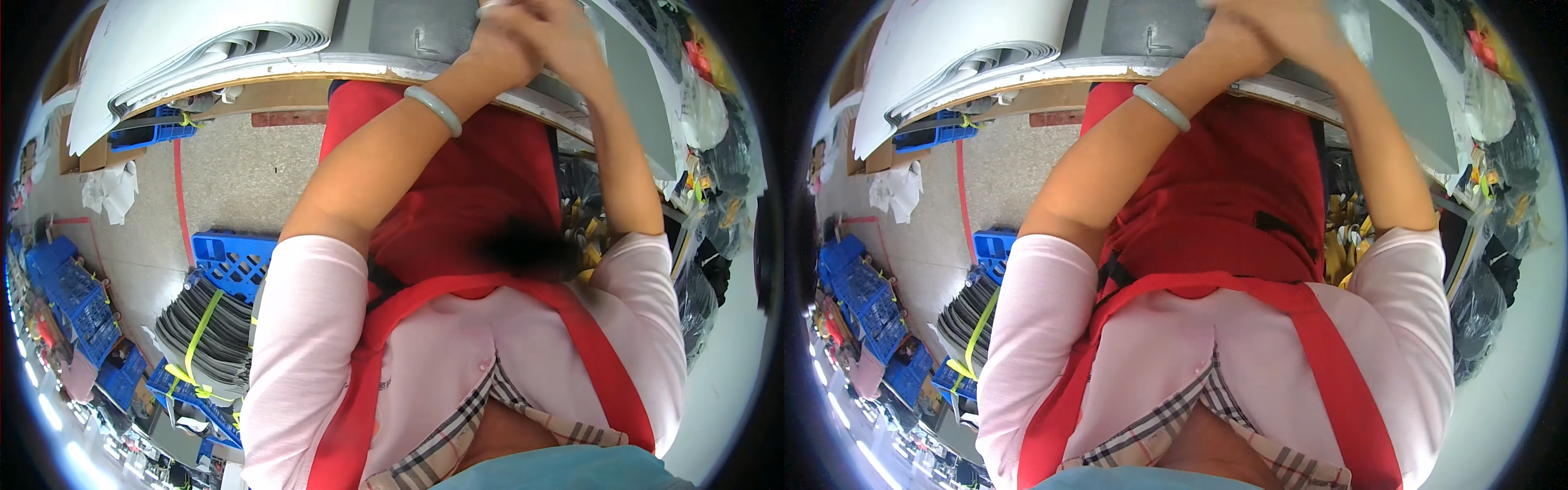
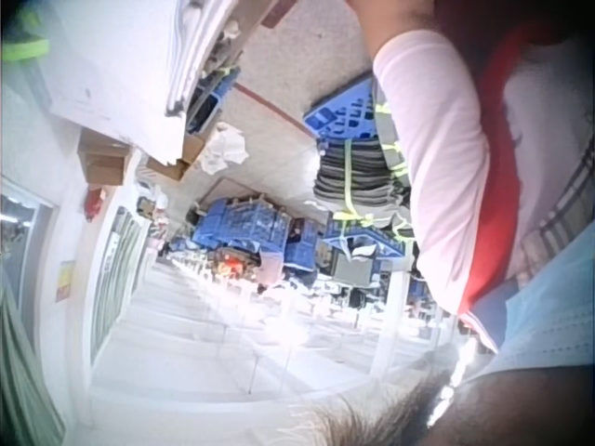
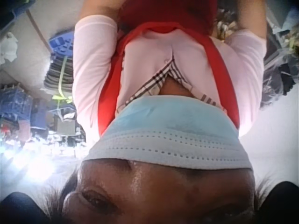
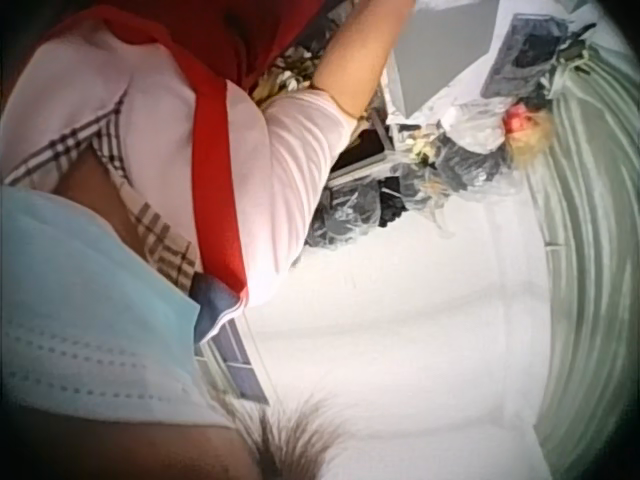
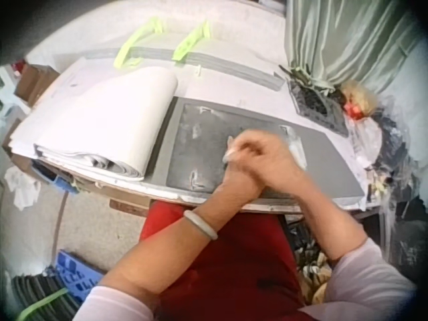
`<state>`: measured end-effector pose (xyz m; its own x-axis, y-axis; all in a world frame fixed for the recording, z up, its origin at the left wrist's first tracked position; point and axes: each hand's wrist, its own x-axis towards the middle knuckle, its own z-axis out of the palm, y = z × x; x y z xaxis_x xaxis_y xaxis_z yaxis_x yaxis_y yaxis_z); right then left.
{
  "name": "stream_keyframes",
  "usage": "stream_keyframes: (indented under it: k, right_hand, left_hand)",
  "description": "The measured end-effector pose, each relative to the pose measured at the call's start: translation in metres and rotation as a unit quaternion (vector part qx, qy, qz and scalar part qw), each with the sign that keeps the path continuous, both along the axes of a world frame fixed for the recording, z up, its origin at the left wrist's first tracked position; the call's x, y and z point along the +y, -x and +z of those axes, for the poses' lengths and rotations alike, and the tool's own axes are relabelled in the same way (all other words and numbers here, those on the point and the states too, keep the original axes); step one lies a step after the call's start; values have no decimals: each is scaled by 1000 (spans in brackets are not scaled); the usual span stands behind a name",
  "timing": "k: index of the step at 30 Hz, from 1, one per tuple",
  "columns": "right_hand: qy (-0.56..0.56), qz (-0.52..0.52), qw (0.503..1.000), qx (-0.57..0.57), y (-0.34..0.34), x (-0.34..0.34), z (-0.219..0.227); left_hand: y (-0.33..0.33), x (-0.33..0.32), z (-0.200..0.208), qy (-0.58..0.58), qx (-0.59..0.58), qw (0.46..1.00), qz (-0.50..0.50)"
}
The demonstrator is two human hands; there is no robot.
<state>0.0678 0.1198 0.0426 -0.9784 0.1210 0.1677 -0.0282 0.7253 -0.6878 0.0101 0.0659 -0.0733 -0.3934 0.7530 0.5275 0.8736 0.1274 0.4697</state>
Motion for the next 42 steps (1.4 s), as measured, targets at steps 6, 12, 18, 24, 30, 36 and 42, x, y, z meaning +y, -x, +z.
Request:
stream_keyframes:
  k: [6, 12, 18, 24, 30, 36, 42]
  right_hand:
    - [-45, -383, 923, -19, -88, 162, -72]
    - [235, -390, 890, -17, -117, 236, -80]
    - [337, -250, 907, -40, -115, 222, -88]
    - [514, -255, 805, 153, -83, 169, -86]
    - [535, -225, 795, 176, -85, 191, -109]
    - [529, -249, 795, 163, -81, 169, -97]
    - [531, -245, 795, 162, -85, 177, -101]
  left_hand:
    - [-6, -2, 19, 83, 38, 996, 4]
    - [-2, -8, 17, 36, 35, 999, -9]
    - [-10, -10, 25, -141, 37, 986, -75]
    - [-64, -81, 49, 5, 36, 978, -206]
    - [23, -96, 63, 119, -48, 982, -138]
    - [38, -103, 61, 124, -64, 975, -176]
    - [13, -89, 64, 118, 73, 974, -179]
